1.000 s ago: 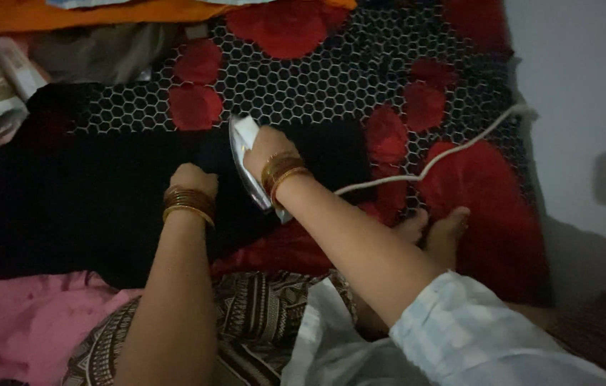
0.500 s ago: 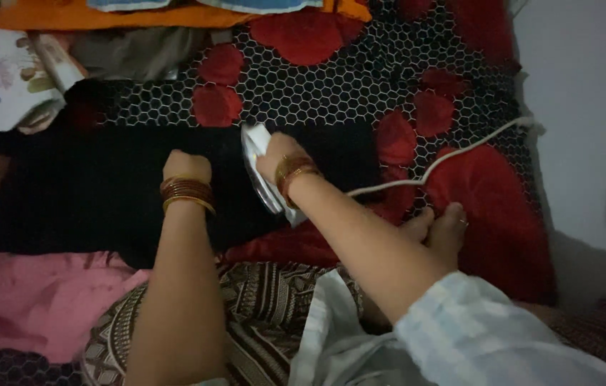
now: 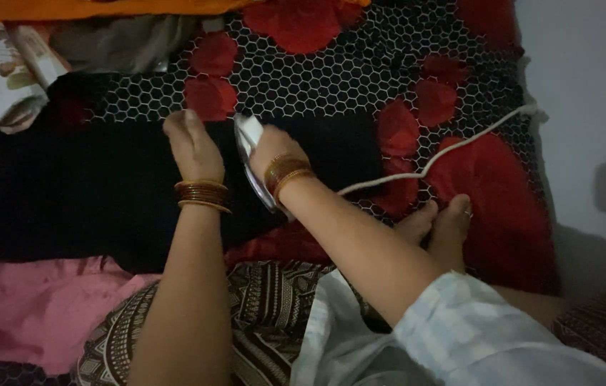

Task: The person irons a black garment on a bed using a white electric iron. They repeatedly smooth the fabric, fold sections, and reposition the garment to iron different areas.

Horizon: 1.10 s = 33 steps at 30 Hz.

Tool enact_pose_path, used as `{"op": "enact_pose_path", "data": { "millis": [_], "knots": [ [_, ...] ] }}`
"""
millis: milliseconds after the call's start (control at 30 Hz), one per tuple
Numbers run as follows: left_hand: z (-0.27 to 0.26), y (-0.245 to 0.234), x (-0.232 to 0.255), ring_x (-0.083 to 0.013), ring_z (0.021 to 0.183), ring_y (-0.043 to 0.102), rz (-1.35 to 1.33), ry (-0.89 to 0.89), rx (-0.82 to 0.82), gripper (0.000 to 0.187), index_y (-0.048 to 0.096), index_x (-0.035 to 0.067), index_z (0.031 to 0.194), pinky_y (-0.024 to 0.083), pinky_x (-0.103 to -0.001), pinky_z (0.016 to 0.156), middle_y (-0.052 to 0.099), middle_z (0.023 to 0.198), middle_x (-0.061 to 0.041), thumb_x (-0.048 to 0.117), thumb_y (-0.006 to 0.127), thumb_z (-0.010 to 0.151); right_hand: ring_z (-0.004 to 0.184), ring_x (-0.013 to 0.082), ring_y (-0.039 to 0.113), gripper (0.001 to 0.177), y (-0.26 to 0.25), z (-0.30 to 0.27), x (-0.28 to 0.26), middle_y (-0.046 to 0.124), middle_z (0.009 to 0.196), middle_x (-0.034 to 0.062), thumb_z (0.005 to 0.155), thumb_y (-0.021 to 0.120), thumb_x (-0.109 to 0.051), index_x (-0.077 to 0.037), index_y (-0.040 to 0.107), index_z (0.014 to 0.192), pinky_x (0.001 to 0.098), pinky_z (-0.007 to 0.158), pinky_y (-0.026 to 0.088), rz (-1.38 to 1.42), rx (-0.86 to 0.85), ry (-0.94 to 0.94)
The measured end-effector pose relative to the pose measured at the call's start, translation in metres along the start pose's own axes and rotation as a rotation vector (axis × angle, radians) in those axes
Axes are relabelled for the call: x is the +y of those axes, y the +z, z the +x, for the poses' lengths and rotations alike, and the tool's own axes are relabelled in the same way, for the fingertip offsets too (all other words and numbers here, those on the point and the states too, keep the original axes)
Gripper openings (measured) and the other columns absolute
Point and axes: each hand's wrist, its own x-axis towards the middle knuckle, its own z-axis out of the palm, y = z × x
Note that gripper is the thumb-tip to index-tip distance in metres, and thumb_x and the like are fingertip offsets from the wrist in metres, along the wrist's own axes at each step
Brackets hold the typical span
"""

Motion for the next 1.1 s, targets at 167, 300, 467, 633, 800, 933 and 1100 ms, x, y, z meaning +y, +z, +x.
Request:
{"op": "enact_pose_path", "data": {
  "millis": [167,300,467,633,800,933,1100],
  "knots": [
    [0.003,0.003,0.000,-0.0353,0.134,0.056,-0.231,0.138,0.038,0.062,0.036,-0.001,0.151,0.044,-0.046,0.116,0.053,0.143,-0.025,0.047,0.030,0.113,0.112,0.0368,0.070,0.035,-0.016,0.023,-0.022,0.068,0.126,0.0199,0.098,0.053,-0.021,-0.007,0.061,0.130,0.0480,0.095,0.057,0.048,-0.036,0.095],
    [-0.009,0.014,0.005,-0.0373,0.139,0.055,-0.183,0.213,-0.018,0.066,0.031,0.001,0.157,0.043,-0.046,0.119,0.054,0.148,-0.026,0.049,0.029,0.111,0.113,0.0369,0.070,0.035,-0.023,0.019,-0.019,0.069,0.126,0.0210,0.100,0.055,-0.024,-0.006,0.063,0.129,0.0483,0.097,0.055,0.040,-0.037,0.041],
    [-0.042,0.027,0.002,-0.0403,0.148,0.038,-0.164,0.186,-0.255,0.074,0.019,0.003,0.161,0.034,-0.049,0.120,0.036,0.159,-0.029,0.052,0.030,0.107,0.113,0.0379,0.070,0.035,-0.038,0.018,0.007,0.068,0.125,0.0214,0.097,0.058,-0.020,-0.005,0.061,0.129,0.0495,0.096,0.056,-0.039,-0.029,0.069],
    [-0.064,0.040,-0.010,-0.0399,0.156,0.028,0.204,0.365,-0.434,0.072,0.022,0.007,0.163,0.024,-0.054,0.127,0.029,0.168,-0.022,0.053,0.032,0.109,0.114,0.0390,0.067,0.035,-0.069,0.020,0.065,0.067,0.125,0.0218,0.095,0.062,-0.022,-0.005,0.063,0.125,0.0500,0.097,0.054,-0.068,0.110,0.092],
    [-0.077,0.054,-0.014,-0.0382,0.156,0.010,0.823,0.446,-0.546,0.074,0.018,0.012,0.163,0.006,-0.057,0.123,0.018,0.169,-0.016,0.052,0.035,0.104,0.113,0.0398,0.067,0.035,-0.103,0.027,0.118,0.066,0.125,0.0218,0.093,0.066,-0.026,-0.004,0.066,0.120,0.0505,0.096,0.053,-0.103,0.204,0.141],
    [-0.083,0.061,-0.014,-0.0366,0.155,0.003,1.049,0.440,-0.585,0.079,0.016,0.014,0.162,0.001,-0.056,0.123,0.010,0.169,-0.016,0.060,0.034,0.100,0.110,0.0389,0.069,0.037,-0.124,0.049,0.133,0.068,0.123,0.0236,0.090,0.070,-0.023,-0.003,0.068,0.122,0.0479,0.094,0.056,-0.112,0.166,0.248],
    [-0.083,0.061,-0.018,-0.0366,0.155,0.002,1.110,0.444,-0.593,0.080,0.013,0.014,0.163,0.001,-0.056,0.122,0.006,0.169,-0.017,0.061,0.031,0.101,0.110,0.0384,0.069,0.036,-0.132,0.075,0.142,0.068,0.123,0.0243,0.091,0.069,-0.022,-0.002,0.069,0.121,0.0462,0.094,0.057,-0.109,0.159,0.252]
  ]
}}
